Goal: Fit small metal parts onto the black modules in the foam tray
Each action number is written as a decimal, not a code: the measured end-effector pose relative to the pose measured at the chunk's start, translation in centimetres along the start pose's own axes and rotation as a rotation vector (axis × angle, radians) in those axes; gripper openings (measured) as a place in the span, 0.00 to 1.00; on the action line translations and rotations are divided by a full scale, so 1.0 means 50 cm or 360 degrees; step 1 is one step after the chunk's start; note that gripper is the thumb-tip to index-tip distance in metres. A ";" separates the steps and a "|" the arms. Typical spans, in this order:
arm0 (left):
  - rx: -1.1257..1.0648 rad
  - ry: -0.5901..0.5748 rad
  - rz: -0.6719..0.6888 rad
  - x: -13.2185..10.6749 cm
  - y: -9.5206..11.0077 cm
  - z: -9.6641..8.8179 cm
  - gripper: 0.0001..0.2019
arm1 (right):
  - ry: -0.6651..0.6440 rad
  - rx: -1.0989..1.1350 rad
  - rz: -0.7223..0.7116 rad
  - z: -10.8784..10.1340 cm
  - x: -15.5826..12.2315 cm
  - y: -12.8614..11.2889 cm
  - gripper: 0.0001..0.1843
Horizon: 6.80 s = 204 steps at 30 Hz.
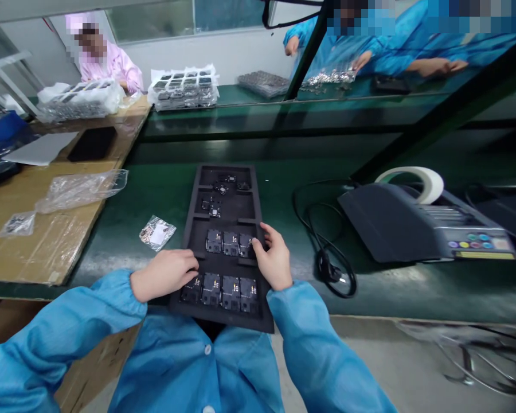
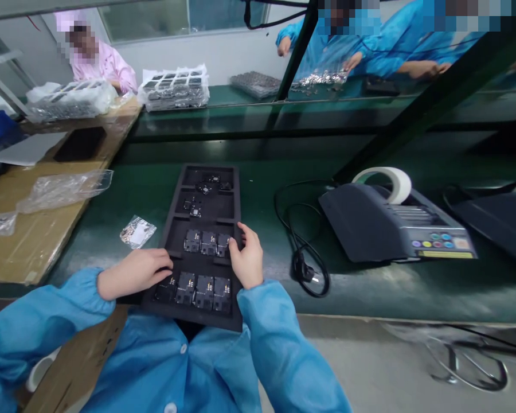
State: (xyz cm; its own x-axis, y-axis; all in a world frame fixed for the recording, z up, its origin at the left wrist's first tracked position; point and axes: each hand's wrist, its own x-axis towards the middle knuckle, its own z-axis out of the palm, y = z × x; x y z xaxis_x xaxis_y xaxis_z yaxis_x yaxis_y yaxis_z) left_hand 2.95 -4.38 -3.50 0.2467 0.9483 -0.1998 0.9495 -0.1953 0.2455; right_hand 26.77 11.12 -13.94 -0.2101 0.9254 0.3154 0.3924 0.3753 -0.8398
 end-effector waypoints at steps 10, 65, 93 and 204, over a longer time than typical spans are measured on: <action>-0.0043 0.0227 -0.0047 0.145 -0.018 0.020 0.28 | 0.0018 0.0070 -0.0037 0.008 0.001 0.014 0.25; -0.1523 0.0956 -0.0288 0.014 -0.138 0.006 0.04 | -0.0982 0.1375 0.0764 0.144 0.019 -0.237 0.18; -0.1440 0.1325 -0.0286 0.009 -0.141 0.021 0.08 | -0.1104 0.1001 0.0738 0.152 0.016 -0.226 0.20; -0.0581 0.1121 0.0093 -0.043 -0.239 0.023 0.08 | -0.1417 0.0842 0.0905 0.259 0.048 -0.311 0.16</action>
State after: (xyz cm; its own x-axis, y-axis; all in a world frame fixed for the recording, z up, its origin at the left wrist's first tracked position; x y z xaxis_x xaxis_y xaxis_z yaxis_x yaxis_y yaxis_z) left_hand -8.69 -4.35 -7.08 -0.0023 0.8981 0.4398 0.7853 -0.2706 0.5568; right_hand 8.57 6.80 -5.88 -0.7574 0.5109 -0.4066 0.2555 -0.3411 -0.9046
